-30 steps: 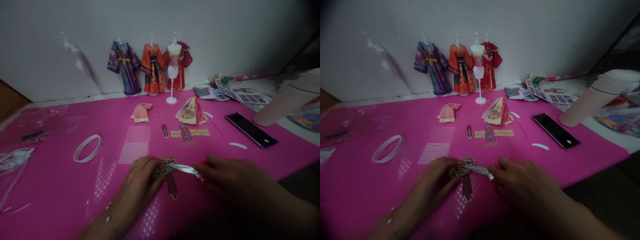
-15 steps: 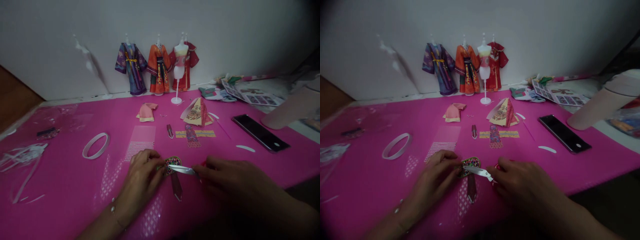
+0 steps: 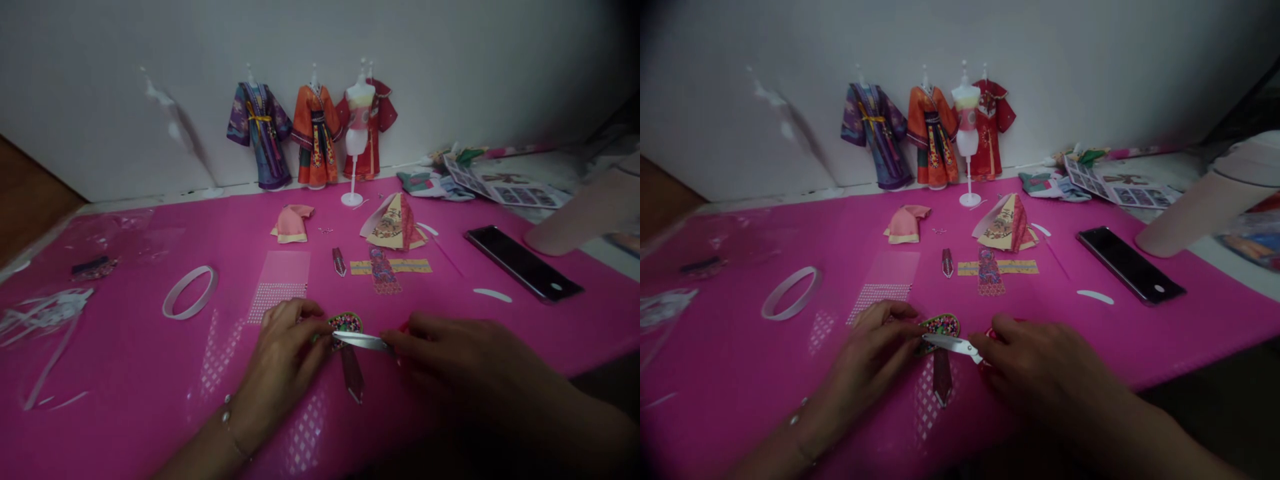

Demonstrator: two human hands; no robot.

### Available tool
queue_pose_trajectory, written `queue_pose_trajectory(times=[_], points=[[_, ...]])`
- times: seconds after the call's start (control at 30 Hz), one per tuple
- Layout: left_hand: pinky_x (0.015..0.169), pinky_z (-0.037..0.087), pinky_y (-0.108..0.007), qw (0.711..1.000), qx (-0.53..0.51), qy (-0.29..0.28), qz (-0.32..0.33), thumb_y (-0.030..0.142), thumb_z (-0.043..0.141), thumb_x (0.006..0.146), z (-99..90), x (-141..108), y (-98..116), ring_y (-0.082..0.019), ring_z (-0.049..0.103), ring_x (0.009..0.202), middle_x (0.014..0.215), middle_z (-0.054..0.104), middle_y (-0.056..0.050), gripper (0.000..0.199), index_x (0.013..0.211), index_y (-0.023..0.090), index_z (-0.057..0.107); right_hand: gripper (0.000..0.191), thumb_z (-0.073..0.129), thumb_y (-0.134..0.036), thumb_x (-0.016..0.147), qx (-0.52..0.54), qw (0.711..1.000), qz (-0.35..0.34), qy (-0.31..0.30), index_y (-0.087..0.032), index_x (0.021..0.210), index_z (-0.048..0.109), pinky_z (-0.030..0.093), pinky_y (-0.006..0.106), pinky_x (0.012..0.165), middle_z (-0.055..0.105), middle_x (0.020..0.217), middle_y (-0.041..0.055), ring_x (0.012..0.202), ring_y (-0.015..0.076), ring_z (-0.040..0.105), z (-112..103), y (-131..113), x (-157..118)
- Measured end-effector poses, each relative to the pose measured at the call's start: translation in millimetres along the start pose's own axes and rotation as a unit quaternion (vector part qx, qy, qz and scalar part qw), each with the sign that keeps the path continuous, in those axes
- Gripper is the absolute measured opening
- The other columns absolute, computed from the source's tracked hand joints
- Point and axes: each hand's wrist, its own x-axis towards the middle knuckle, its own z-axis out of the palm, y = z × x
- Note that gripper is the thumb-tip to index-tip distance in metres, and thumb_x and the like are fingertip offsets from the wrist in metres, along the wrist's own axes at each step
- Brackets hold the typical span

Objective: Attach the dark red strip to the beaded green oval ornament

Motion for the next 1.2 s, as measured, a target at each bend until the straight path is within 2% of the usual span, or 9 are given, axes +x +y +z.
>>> queue_pose_trajectory(times=[0.17,0.27,0.37,0.47,0.67,0.83,0.9,1.03,1.2], points=[[0.084,0.047,-0.044,1.000,0.028,0.002,0.006,0.016,0.055,0.097,-3.1,1,1,-0.024,0.058,0.099,0.106,0.062,-0.004,0.014,0.100,0.026,0.065,0.031,0.046,-0.016,0.096,-0.005,0.998,0.021,-0.059,-0.029,0.116,0.065,0.026,0.035,0.052,0.063,0.083,0.0002,0.061,0.0175,0.059,-7,3,-5],[0.085,0.047,-0.045,0.999,0.039,-0.029,0.015,0.016,0.056,0.095,-6.6,1,4,-0.024,0.060,0.099,0.107,0.064,-0.005,0.015,0.105,0.024,0.065,0.030,0.048,-0.016,0.095,0.003,0.999,0.017,-0.050,-0.029,0.116,0.065,0.027,0.034,0.051,0.063,0.084,-0.0005,0.060,0.0163,0.059,-9,8,-13],[0.087,0.046,-0.048,0.996,0.053,-0.064,0.024,0.013,0.061,0.087,-8.9,2,7,-0.027,0.060,0.101,0.108,0.066,-0.007,0.024,0.109,0.021,0.064,0.030,0.048,-0.018,0.093,-0.004,0.999,0.016,-0.039,-0.028,0.117,0.064,0.027,0.033,0.049,0.063,0.083,-0.0005,0.057,0.0163,0.060,-7,10,-23],[0.088,0.045,-0.049,0.995,0.067,-0.073,0.020,0.011,0.063,0.081,-8.0,3,7,-0.028,0.060,0.102,0.107,0.067,-0.007,0.029,0.108,0.020,0.064,0.032,0.049,-0.016,0.091,0.007,0.997,0.019,-0.071,-0.028,0.117,0.064,0.032,0.032,0.050,0.064,0.085,-0.0002,0.061,0.0177,0.064,-8,9,-31],[0.086,0.046,-0.047,0.995,0.081,-0.051,0.017,0.015,0.062,0.089,-1.4,2,-2,-0.027,0.061,0.100,0.107,0.069,-0.005,0.021,0.108,0.023,0.061,0.028,0.057,-0.014,0.087,0.027,0.993,0.017,-0.114,-0.028,0.109,0.066,0.041,0.031,0.049,0.068,0.091,0.0000,0.063,0.0183,0.068,-12,7,-37],[0.091,0.045,-0.047,0.996,0.082,-0.028,0.035,0.017,0.059,0.094,-5.3,2,-1,-0.027,0.059,0.110,0.120,0.065,-0.008,0.023,0.116,0.024,0.058,0.030,0.057,-0.010,0.083,0.028,0.995,-0.016,-0.094,-0.027,0.106,0.066,0.042,0.033,0.046,0.068,0.083,-0.0004,0.059,0.0181,0.067,-15,5,-41],[0.089,0.045,-0.043,0.995,0.057,-0.050,0.062,0.014,0.055,0.096,-9.0,2,3,-0.024,0.059,0.106,0.117,0.065,-0.006,0.021,0.112,0.026,0.060,0.034,0.055,-0.010,0.084,0.032,0.995,-0.018,-0.089,-0.028,0.112,0.065,0.042,0.033,0.046,0.068,0.084,-0.0003,0.059,0.0178,0.067,-16,3,-44],[0.089,0.042,-0.039,0.984,-0.004,-0.132,0.123,0.008,0.054,0.093,-12.6,2,12,-0.020,0.059,0.100,0.106,0.067,0.000,0.023,0.099,0.028,0.064,0.040,0.053,-0.008,0.084,0.017,0.993,-0.027,-0.115,-0.029,0.117,0.061,0.044,0.034,0.048,0.067,0.083,0.0005,0.059,0.0182,0.066,-15,0,-48],[0.089,0.040,-0.039,0.974,-0.014,-0.186,0.126,0.008,0.054,0.091,-9.8,2,18,-0.020,0.058,0.098,0.103,0.068,0.000,0.020,0.097,0.025,0.064,0.045,0.052,-0.006,0.080,0.019,0.992,-0.037,-0.120,-0.030,0.117,0.059,0.041,0.032,0.046,0.067,0.084,-0.0018,0.059,0.0179,0.067,-11,-1,-49]])
